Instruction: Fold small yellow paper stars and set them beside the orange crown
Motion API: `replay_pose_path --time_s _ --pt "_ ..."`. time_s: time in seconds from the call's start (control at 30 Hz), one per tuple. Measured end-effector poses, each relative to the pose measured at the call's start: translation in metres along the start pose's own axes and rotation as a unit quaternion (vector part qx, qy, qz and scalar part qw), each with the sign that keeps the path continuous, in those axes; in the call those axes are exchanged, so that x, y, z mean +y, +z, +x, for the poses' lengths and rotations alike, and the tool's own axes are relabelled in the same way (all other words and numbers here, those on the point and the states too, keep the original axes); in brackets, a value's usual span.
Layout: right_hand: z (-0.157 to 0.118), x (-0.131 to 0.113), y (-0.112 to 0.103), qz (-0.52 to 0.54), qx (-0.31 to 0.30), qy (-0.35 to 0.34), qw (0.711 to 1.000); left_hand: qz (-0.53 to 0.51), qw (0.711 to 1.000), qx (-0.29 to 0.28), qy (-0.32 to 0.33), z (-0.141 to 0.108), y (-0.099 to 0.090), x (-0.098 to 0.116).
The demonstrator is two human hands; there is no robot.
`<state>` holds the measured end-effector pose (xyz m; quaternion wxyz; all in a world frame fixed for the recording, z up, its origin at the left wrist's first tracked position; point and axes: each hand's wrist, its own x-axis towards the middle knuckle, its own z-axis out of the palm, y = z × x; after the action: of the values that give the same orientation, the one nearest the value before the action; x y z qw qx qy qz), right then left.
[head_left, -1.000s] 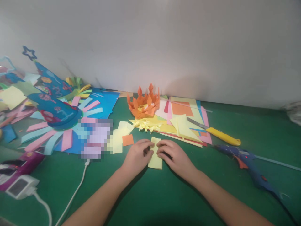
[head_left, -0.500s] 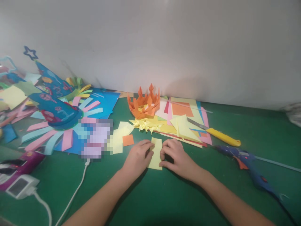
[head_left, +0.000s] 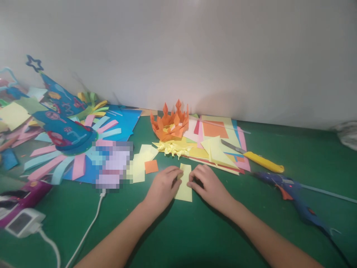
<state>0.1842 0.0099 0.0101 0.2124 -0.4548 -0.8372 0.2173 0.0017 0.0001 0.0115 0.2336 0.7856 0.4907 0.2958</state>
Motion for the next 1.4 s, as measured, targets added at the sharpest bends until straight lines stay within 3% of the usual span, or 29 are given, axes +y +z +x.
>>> replay_pose_path --time_s 0.27,0.47,0.77,0.9,1.0,1.1,1.17,1.3,1.4 --pt "0.012 0.006 0.001 -0.083 0.055 0.113 0.989 0.010 1.000 -0.003 0.002 0.000 0.000 0.000" --pt "0.017 0.006 0.002 -0.102 0.080 0.155 0.979 0.006 1.000 0.002 0.014 0.000 0.002 -0.001" --pt "0.021 0.007 0.002 -0.128 0.072 0.181 0.972 0.002 1.000 -0.004 -0.030 -0.001 0.001 0.000" --pt "0.015 0.009 0.003 -0.111 0.085 0.105 0.985 -0.020 0.998 -0.002 -0.055 0.000 0.001 -0.001" --pt "0.011 0.006 0.003 -0.073 0.073 -0.049 0.993 -0.040 0.998 -0.002 -0.053 0.001 -0.001 -0.004" --pt "0.012 0.003 0.002 -0.041 0.000 -0.163 0.986 -0.062 0.997 0.000 -0.042 0.001 -0.002 -0.007" --pt "0.013 0.003 0.002 -0.027 -0.015 -0.175 0.984 -0.074 0.996 0.002 -0.057 0.001 -0.002 -0.008" --pt "0.013 0.006 0.003 -0.010 0.052 -0.144 0.988 -0.149 0.982 -0.002 -0.116 0.002 0.001 -0.009" --pt "0.013 0.008 0.004 -0.023 0.075 -0.136 0.988 -0.213 0.969 0.005 -0.122 0.003 0.004 -0.009"
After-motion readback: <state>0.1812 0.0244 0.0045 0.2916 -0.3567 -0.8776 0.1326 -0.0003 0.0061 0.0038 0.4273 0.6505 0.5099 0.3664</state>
